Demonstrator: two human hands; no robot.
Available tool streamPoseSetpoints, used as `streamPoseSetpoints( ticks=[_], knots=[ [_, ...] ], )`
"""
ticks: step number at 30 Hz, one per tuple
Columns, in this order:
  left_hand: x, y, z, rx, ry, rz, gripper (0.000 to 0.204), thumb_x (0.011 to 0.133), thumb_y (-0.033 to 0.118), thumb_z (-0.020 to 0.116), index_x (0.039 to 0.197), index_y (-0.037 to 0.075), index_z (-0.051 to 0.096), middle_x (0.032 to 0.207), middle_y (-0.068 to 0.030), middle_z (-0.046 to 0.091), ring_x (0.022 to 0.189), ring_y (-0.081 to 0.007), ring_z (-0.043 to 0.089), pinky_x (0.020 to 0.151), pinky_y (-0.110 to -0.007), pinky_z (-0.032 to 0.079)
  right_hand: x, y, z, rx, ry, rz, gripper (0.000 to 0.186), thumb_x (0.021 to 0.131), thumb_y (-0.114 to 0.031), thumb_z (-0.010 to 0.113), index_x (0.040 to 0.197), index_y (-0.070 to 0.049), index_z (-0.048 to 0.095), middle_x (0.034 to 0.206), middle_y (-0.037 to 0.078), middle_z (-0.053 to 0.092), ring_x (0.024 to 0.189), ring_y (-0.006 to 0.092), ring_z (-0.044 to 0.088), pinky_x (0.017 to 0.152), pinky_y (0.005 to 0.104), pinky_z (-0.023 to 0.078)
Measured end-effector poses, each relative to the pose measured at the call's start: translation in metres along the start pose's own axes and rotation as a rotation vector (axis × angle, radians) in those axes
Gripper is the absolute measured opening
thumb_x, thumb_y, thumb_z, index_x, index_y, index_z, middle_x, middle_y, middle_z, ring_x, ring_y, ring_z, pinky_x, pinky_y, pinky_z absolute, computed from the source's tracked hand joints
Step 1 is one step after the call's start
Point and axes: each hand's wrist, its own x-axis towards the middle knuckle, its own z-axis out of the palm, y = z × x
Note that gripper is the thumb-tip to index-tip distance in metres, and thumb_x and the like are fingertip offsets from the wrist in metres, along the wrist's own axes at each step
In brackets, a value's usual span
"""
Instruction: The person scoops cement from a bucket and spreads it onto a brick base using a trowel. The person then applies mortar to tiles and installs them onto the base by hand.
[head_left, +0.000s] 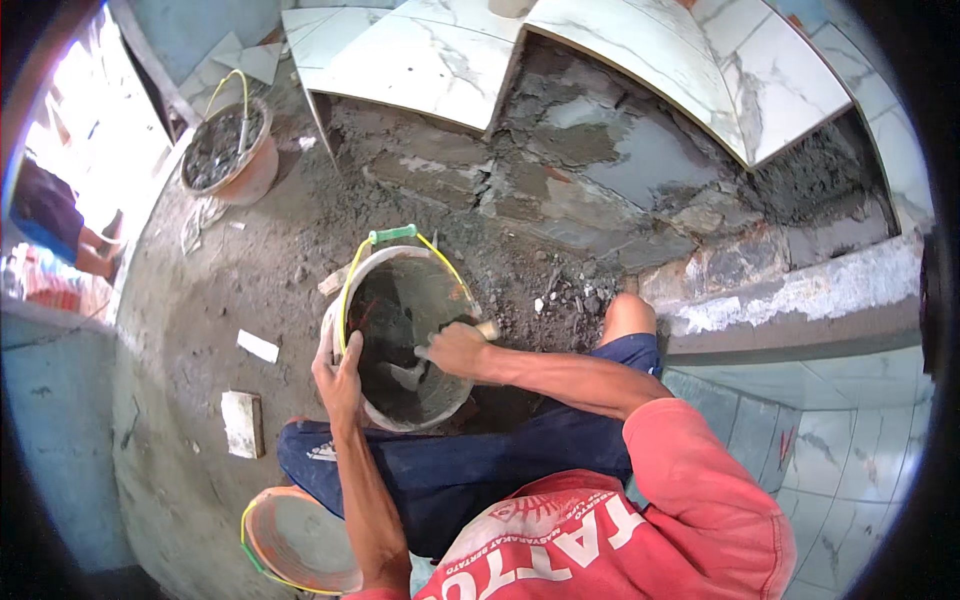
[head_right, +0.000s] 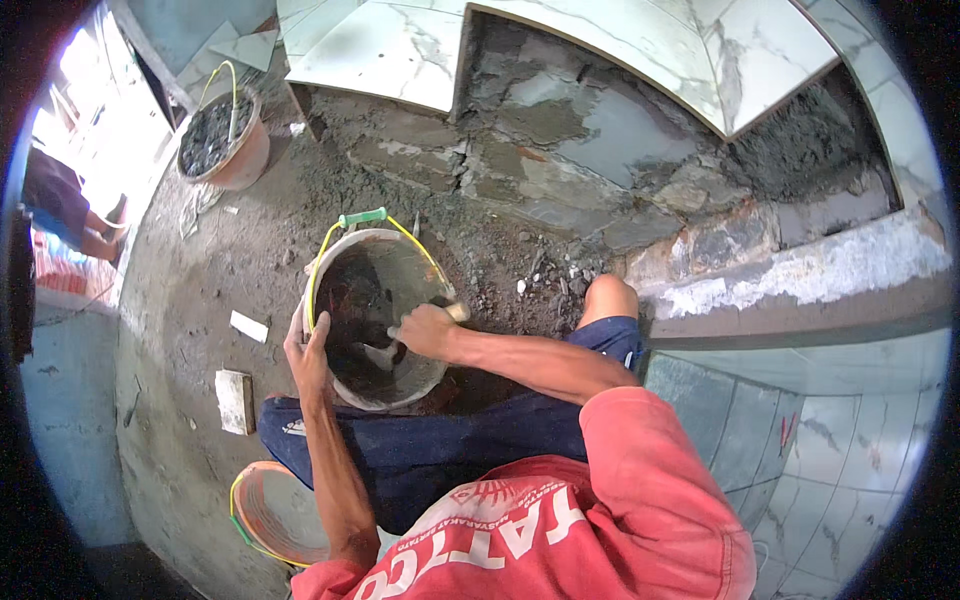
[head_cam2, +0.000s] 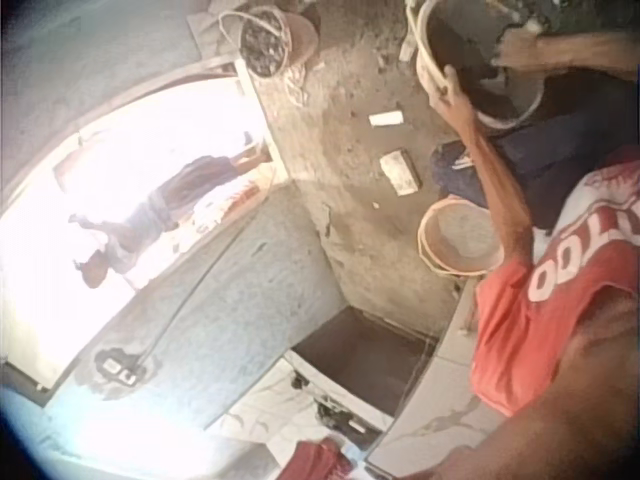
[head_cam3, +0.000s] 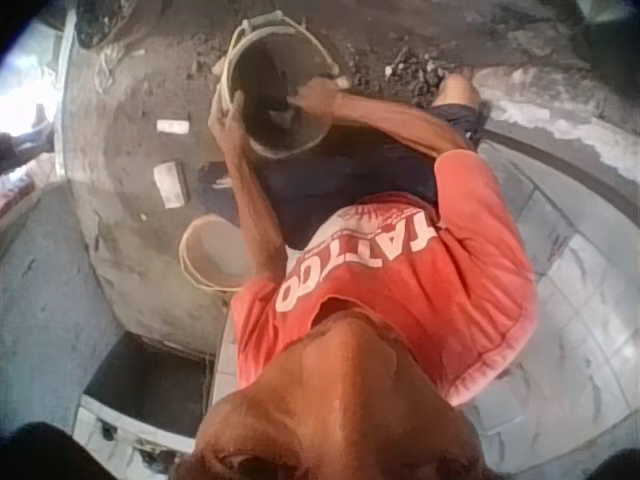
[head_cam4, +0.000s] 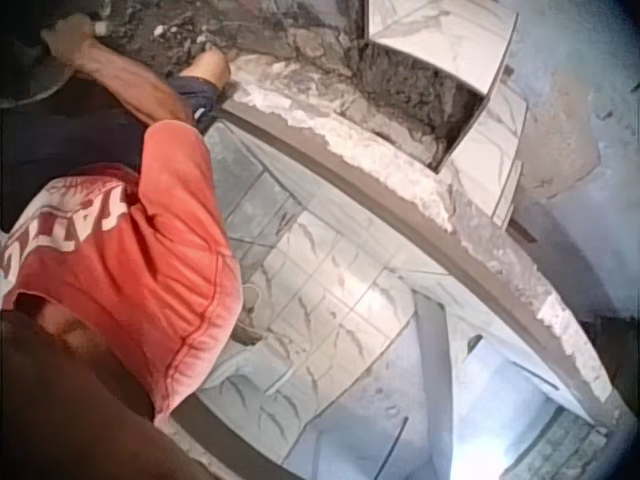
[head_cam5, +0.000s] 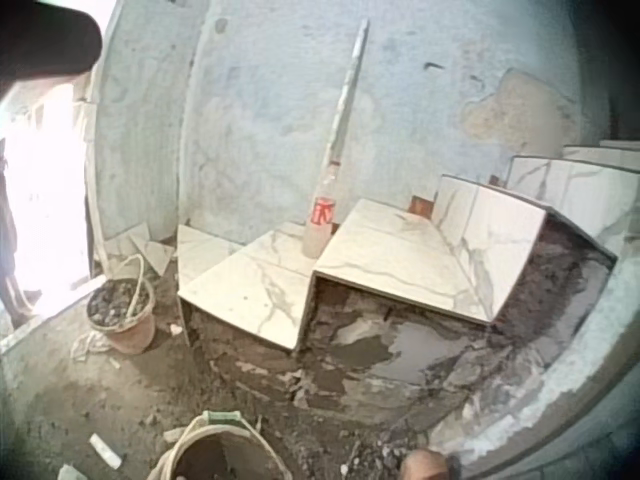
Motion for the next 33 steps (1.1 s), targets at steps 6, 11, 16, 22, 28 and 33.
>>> streamPoseSetpoints(
  ticks=[6, 11, 16, 22, 28, 33],
  knots=[
    [-0.001, 0.003, 0.004, 0.002, 0.051, -0.008, 0.041, 0.083, 0.011, 0.057, 0.119, -0.008, 0.048, 0.113, -0.0108, 0.053, 0.104, -0.0152, 0.048, 0.091, -0.025, 0.034, -0.036, 0.001, -0.011, 0.447, 0.028, 0.207, 0.03, 0.073, -0.019, 0.054, 0.102, -0.013, 0.059, 0.076, 0.013, 0.063, 0.068, 0.0314, 0.062, 0.06, 0.0404, 0.049],
    [-0.002, 0.019, 0.008, -0.003, 0.117, -0.055, 0.041, 0.085, 0.015, 0.056, 0.118, -0.009, 0.048, 0.109, -0.0091, 0.054, 0.099, -0.0137, 0.05, 0.088, -0.024, 0.036, -0.099, 0.02, -0.05, 0.676, 0.301, 0.466, 0.035, 0.072, -0.032, 0.06, 0.099, -0.01, 0.059, 0.081, 0.014, 0.063, 0.074, 0.0299, 0.062, 0.065, 0.0386, 0.049],
    [0.001, 0.012, 0.005, -0.046, 0.139, -0.058, 0.041, 0.085, 0.015, 0.057, 0.118, -0.008, 0.049, 0.105, -0.0071, 0.054, 0.095, -0.0122, 0.05, 0.085, -0.023, 0.037, -0.155, 0.065, -0.089, 0.312, 0.798, 0.731, 0.035, 0.079, -0.038, 0.057, 0.086, -0.004, 0.061, 0.077, 0.014, 0.061, 0.068, 0.0281, 0.061, 0.061, 0.0356, 0.048],
    [0.002, 0.014, 0.015, 0.015, 0.104, -0.062, 0.041, 0.084, 0.014, 0.058, 0.118, -0.007, 0.049, 0.105, -0.008, 0.055, 0.095, -0.0129, 0.051, 0.085, -0.024, 0.038, -0.163, 0.134, -0.138, 0.912, 0.797, 0.964, 0.046, 0.083, -0.043, 0.053, 0.063, -0.002, 0.054, 0.047, 0.004, 0.047, 0.04, 0.0115, 0.044, 0.039, 0.0258, 0.033],
    [0.003, 0.016, 0.017, 0.025, 0.104, -0.045, 0.04, 0.085, 0.014, 0.058, 0.116, -0.008, 0.05, 0.105, -0.0083, 0.055, 0.093, -0.0132, 0.052, 0.085, -0.024, 0.039, -0.18, 0.172, -0.165, 1.257, 0.79, 1.083, 0.045, 0.084, -0.039, 0.052, 0.055, -0.005, 0.051, 0.045, 0.001, 0.044, 0.035, 0.0098, 0.035, 0.034, 0.0262, 0.025],
    [0.007, 0.016, 0.019, -0.059, 0.129, -0.024, 0.041, 0.084, 0.015, 0.058, 0.117, -0.007, 0.05, 0.105, -0.0077, 0.055, 0.096, -0.0135, 0.051, 0.087, -0.025, 0.038, -0.194, 0.141, -0.135, 0.985, 0.954, 1.259, 0.05, 0.084, -0.038, 0.049, 0.047, -0.004, 0.049, 0.04, 0.003, 0.043, 0.035, 0.0141, 0.042, 0.036, 0.028, 0.031]
  ],
)
